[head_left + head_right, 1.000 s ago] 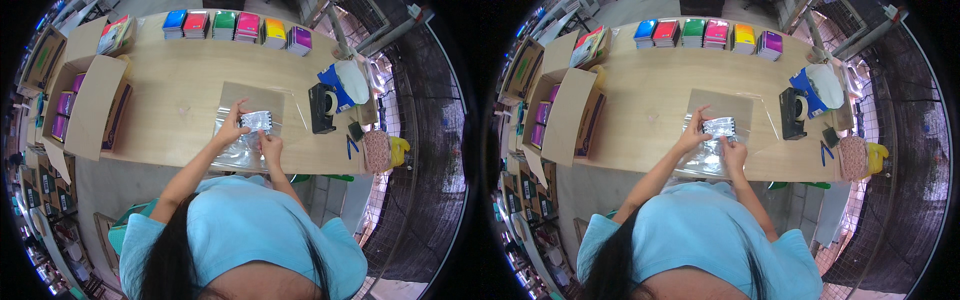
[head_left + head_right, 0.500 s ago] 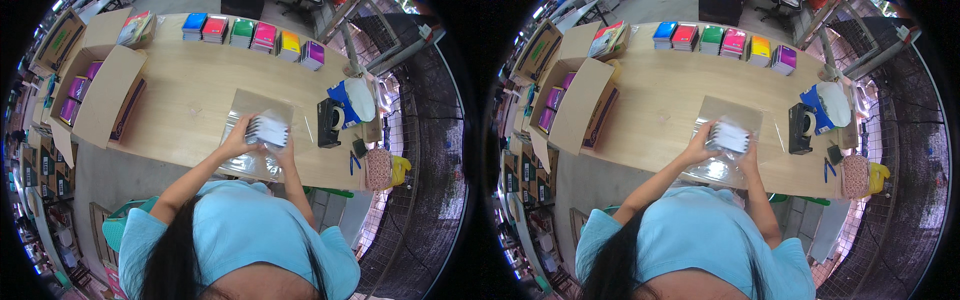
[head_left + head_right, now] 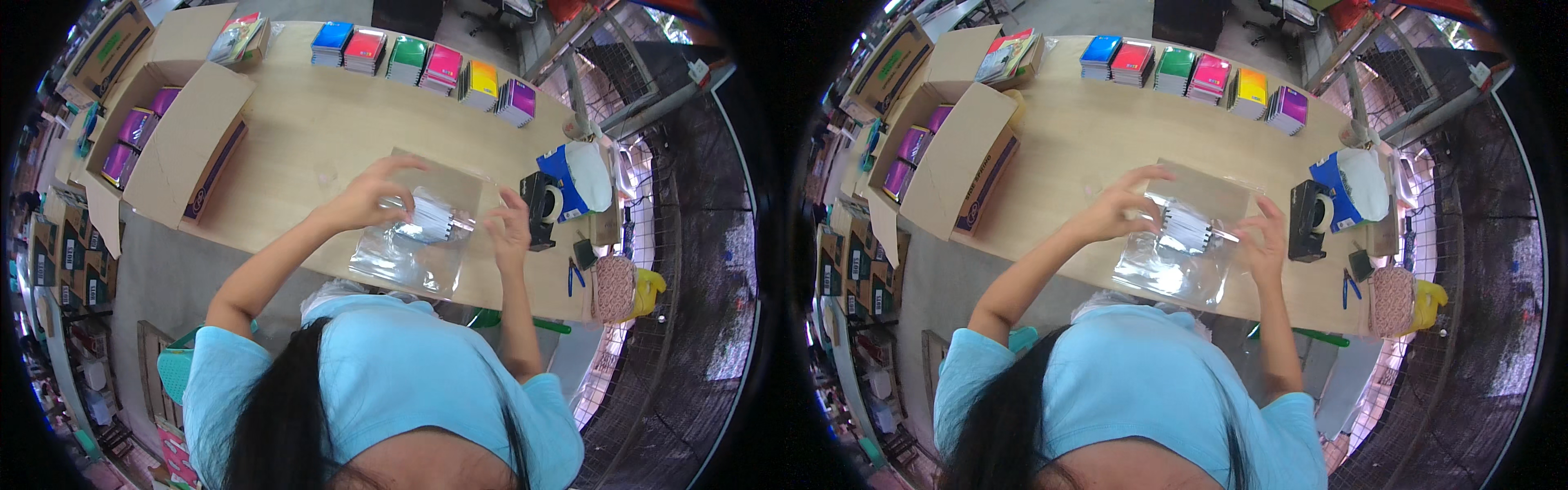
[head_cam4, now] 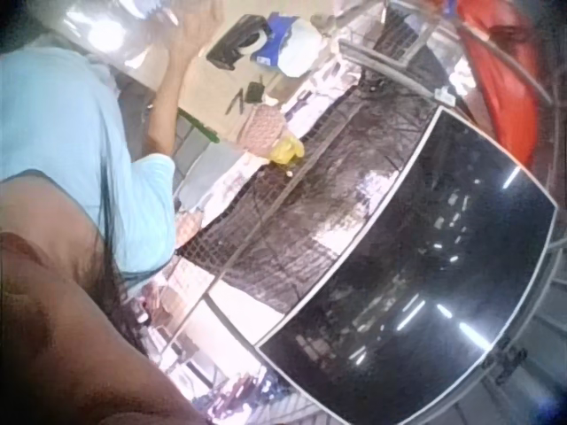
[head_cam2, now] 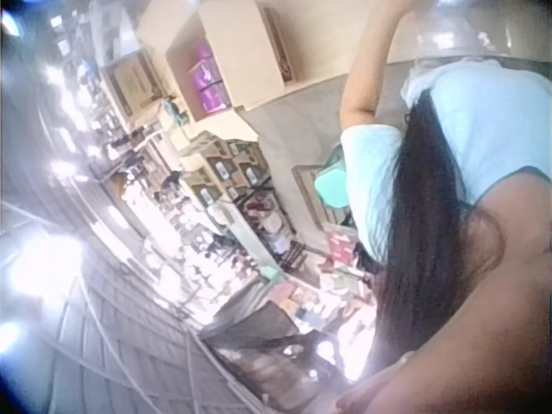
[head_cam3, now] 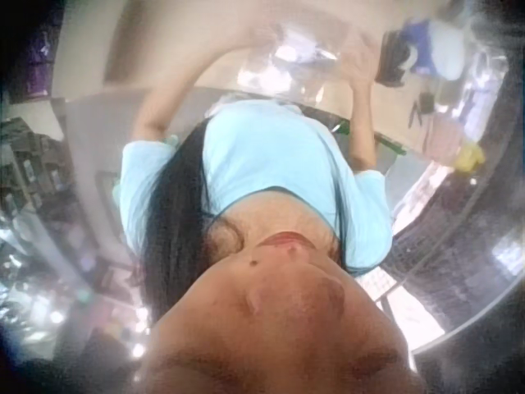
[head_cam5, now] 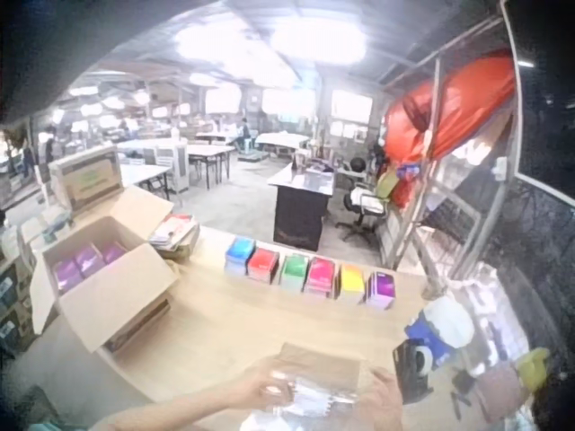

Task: The person picks up a notebook, places it inside a plastic sleeve, and uses tape to seal the sleeve. The person then picks up several more notebooks of different colors and places them together in another plastic sleeve, sealing it with tape.

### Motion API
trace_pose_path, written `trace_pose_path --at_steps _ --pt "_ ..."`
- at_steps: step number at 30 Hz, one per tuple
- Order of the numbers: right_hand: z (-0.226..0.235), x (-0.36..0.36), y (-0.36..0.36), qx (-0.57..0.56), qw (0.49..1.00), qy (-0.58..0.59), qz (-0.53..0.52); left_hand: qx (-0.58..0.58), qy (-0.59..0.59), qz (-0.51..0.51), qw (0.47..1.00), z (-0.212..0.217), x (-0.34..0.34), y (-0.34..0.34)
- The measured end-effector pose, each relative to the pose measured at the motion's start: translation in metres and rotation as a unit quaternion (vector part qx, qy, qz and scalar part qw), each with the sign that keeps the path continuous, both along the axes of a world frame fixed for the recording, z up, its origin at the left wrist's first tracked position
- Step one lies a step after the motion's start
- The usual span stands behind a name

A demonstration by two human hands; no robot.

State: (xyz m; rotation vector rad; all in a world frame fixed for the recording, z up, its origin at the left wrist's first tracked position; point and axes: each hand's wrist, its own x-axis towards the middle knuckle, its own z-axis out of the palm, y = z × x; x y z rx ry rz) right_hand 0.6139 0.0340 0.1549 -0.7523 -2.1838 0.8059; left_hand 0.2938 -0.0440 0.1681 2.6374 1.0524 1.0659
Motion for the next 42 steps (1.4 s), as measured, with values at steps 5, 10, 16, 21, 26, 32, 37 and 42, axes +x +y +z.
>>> trace_pose_path --at_steps 5,10,16,21,26,32,37,42 --pt "-0.118 -0.041 -0.043 -0.241 0.945 0.220 -0.006 -0.214 -0.206 0.206 0.932 -0.112 0.051 -0.025" --pt "-0.154 -0.044 -0.013 -0.051 0.998 0.036 0.013 -0.383 -0.463 0.024 0.799 -0.099 0.084 -0.004" --pt "-0.127 -0.062 -0.028 -0.200 0.959 0.196 -0.030 -0.228 -0.377 0.213 0.872 -0.097 0.092 -0.030" --pt "0.034 -0.051 -0.031 0.250 0.963 -0.100 -0.029 -0.105 -0.352 0.309 0.877 -0.103 0.105 -0.052" --pt "0.088 -0.052 -0.005 0.276 0.874 -0.372 0.147 -0.049 -0.187 0.298 0.935 -0.079 0.080 -0.055" --pt "0.071 -0.048 0.012 0.261 0.826 -0.422 0.266 -0.060 -0.254 0.223 0.939 -0.082 0.072 -0.057" --pt "0.061 -0.041 -0.001 0.195 0.865 -0.301 0.352 -0.029 -0.231 0.291 0.928 -0.088 0.083 -0.055" --pt "0.058 -0.036 0.017 0.215 0.891 -0.349 0.196 0.003 -0.075 0.227 0.971 -0.082 0.070 -0.046"
